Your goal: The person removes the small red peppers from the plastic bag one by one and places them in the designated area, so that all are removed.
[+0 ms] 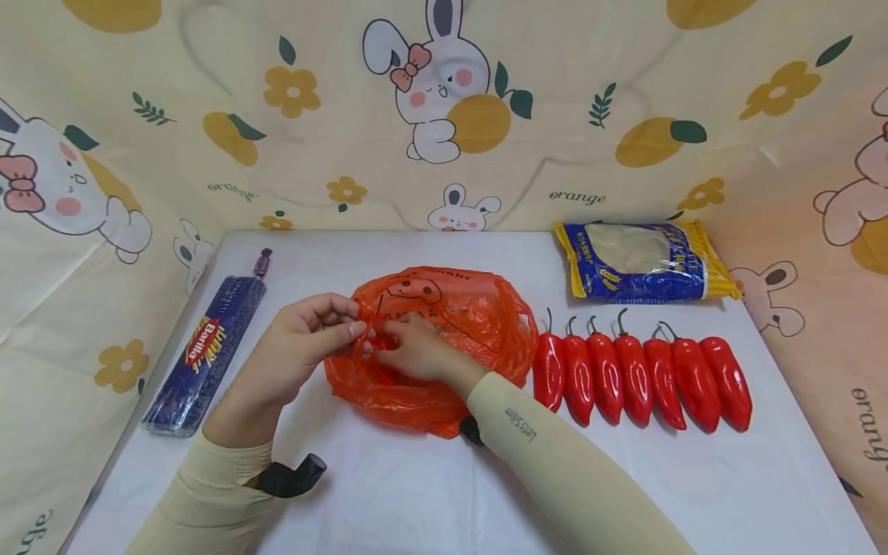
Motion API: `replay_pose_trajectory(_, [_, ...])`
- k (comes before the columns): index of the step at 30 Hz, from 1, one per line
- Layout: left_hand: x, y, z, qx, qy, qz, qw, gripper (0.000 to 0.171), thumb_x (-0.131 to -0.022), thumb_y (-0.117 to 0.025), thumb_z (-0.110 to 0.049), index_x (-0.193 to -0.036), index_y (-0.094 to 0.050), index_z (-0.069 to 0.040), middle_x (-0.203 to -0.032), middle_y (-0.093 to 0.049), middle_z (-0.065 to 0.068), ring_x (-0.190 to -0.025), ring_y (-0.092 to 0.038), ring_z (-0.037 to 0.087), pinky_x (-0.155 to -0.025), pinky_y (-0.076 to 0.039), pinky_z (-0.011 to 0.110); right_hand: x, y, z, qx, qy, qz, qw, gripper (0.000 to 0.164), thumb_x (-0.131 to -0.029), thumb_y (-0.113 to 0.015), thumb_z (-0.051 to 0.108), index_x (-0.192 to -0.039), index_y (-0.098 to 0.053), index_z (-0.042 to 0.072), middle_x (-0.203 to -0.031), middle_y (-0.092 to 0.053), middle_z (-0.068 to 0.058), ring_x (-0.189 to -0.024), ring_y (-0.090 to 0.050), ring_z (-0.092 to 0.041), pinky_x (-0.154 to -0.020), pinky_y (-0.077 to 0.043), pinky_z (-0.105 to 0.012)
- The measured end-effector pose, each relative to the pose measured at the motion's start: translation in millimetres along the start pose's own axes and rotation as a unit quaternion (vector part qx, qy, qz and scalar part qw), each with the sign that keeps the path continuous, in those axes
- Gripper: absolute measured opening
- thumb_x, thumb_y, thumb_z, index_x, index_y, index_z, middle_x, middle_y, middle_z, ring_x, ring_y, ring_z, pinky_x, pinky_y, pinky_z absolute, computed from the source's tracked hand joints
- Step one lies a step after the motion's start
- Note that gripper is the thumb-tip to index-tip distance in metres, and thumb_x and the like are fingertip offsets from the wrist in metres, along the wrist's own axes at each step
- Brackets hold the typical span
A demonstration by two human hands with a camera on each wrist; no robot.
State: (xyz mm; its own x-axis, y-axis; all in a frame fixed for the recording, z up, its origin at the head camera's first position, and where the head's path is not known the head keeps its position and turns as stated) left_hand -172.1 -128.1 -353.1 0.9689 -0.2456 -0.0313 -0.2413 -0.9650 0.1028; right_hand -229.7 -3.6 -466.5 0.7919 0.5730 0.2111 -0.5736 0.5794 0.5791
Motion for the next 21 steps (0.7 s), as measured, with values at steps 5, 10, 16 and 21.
replay_pose_trajectory(5, [-0.3,0.2,0.3,0.006,0.001,0.002,1.0000,0.016,-0.104,-0.068,0.002,-0.118,-0.066,0.009,-0.104,-0.068,0.017,-0.091,-0.067,0.022,-0.086,-0.060,0.028,0,8,3,0.028,0.011,-0.033,0.999,0.016,-0.106,-0.073,0.015,-0.121,-0.070,0.015,-0.123,-0.059,-0.009,-0.119,-0.051,-0.031,-0.103,-0.048,-0.050])
replay_pose_trajectory(10, [0.2,-0.4,-0.9,0.013,-0.003,0.009,0.9999,0.016,-0.104,-0.066,0.004,-0.119,-0.065,0.010,-0.106,-0.070,0.019,-0.093,-0.071,0.022,-0.089,-0.061,0.030,1,17,-2,0.004,0.002,-0.047,0.999,0.029,-0.103,-0.071,0.002,-0.130,-0.073,0.013,-0.121,-0.067,-0.005,-0.111,-0.058,-0.028,-0.100,-0.054,-0.045])
replay_pose_trajectory(16, [1.9,-0.2,-2.2,0.017,-0.002,0.009,0.9998,0.015,-0.105,-0.065,0.005,-0.119,-0.065,0.009,-0.105,-0.070,0.020,-0.091,-0.073,0.023,-0.088,-0.062,0.031,7,20,-9,-0.043,-0.028,-0.030,0.998,0.035,-0.104,-0.071,0.003,-0.135,-0.072,0.019,-0.122,-0.068,-0.004,-0.111,-0.060,-0.029,-0.091,-0.060,-0.040])
replay_pose_trajectory(21, [2.6,0.7,-1.6,0.013,-0.003,0.007,0.9999,0.016,-0.105,-0.066,0.004,-0.119,-0.065,0.010,-0.105,-0.070,0.019,-0.092,-0.072,0.023,-0.089,-0.061,0.031,8,18,-8,-0.045,-0.014,-0.017,0.999,0.042,-0.104,-0.071,0.003,-0.142,-0.071,0.019,-0.125,-0.069,-0.003,-0.114,-0.060,-0.029,-0.096,-0.058,-0.043])
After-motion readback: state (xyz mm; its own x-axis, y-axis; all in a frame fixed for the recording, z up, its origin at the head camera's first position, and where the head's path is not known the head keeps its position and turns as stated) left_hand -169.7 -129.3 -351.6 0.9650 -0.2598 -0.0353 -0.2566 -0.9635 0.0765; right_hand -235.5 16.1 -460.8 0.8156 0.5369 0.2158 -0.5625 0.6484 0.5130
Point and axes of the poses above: each hand's wrist, its own x-axis away from the middle knuckle, its own y-axis out of the back of the hand, z = x × y, the point moved 9 cm from there along -x, towards the middle knuckle
